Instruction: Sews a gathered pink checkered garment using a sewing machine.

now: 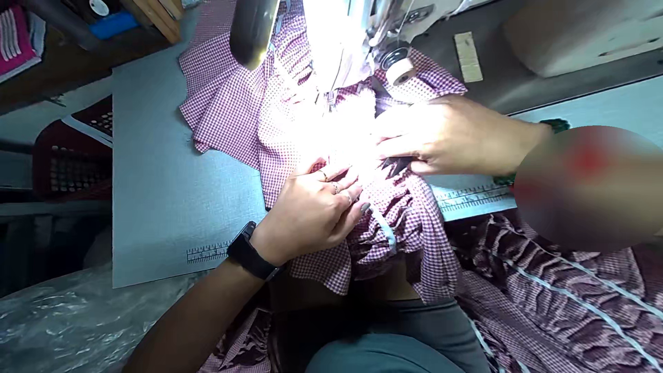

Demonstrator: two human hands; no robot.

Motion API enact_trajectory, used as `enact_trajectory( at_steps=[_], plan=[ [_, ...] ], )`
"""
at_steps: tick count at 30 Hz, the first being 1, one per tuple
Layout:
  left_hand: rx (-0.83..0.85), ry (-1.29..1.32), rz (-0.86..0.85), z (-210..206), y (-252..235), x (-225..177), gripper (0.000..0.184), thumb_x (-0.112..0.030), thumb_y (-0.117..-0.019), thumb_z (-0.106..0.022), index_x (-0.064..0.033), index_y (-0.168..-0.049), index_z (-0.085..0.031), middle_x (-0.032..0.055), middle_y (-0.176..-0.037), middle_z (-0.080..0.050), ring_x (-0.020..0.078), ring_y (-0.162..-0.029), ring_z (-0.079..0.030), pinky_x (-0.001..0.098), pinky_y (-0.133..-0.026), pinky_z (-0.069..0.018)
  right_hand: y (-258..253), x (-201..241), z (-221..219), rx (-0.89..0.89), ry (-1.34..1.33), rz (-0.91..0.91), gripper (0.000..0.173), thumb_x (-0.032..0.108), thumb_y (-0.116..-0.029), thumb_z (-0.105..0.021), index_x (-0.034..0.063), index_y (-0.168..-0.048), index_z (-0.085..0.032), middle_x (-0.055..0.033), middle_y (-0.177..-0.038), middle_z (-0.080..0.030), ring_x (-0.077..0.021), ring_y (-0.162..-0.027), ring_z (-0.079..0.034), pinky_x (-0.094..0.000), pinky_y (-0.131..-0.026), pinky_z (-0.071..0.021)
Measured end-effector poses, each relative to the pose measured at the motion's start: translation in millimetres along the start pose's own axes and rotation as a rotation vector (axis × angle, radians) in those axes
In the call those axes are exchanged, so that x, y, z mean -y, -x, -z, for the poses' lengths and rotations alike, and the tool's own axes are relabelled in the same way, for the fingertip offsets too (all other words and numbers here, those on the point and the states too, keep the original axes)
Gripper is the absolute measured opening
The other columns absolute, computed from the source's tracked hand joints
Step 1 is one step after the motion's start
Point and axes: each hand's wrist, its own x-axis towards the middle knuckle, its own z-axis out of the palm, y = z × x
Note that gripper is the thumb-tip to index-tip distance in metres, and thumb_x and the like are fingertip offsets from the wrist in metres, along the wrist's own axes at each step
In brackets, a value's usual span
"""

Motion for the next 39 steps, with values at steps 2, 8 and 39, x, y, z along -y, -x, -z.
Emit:
enact_trajectory(
  at_steps=[2, 8, 39],
  plan=[
    [-0.011, 0.005, -0.002, 0, 0, 0, 0.035, -0.029, -0.1023, -0.050, -0.0156, -0.110, -0.081, 0.0024, -0.123, -0.075, 0.0211, -0.131, -0.062, 0.0501, -0.118, -0.0355, -1, 1, 0, -0.003, -0.008, -0.007, 0.026, 0.007, -0.0871, -0.051, 0.0083, -0.091, -0.076, -0.0134, -0.108, -0.074, -0.0332, -0.095, -0.072, -0.0490, -0.070, -0.0559],
    [-0.017, 0.012, -0.018, 1, -2, 3, 0.034, -0.029, -0.1019, -0.050, -0.0155, -0.107, -0.082, 0.0025, -0.123, -0.075, 0.0211, -0.131, -0.061, 0.0498, -0.117, -0.0364, 1, 0, 2, 0.004, -0.017, 0.004, 0.034, 0.008, -0.0859, -0.050, 0.0122, -0.104, -0.079, -0.0140, -0.108, -0.073, -0.0345, -0.098, -0.070, -0.0501, -0.072, -0.0551],
    [-0.038, 0.027, -0.016, -2, -1, -1, 0.035, -0.029, -0.1012, -0.050, -0.0157, -0.103, -0.082, 0.0022, -0.118, -0.077, 0.0198, -0.127, -0.064, 0.0504, -0.117, -0.0356, 4, 6, 5, 0.012, -0.036, -0.008, 0.036, 0.011, -0.0855, -0.051, 0.0155, -0.107, -0.079, -0.0112, -0.095, -0.076, -0.0314, -0.078, -0.070, -0.0480, -0.062, -0.0513]
  ],
)
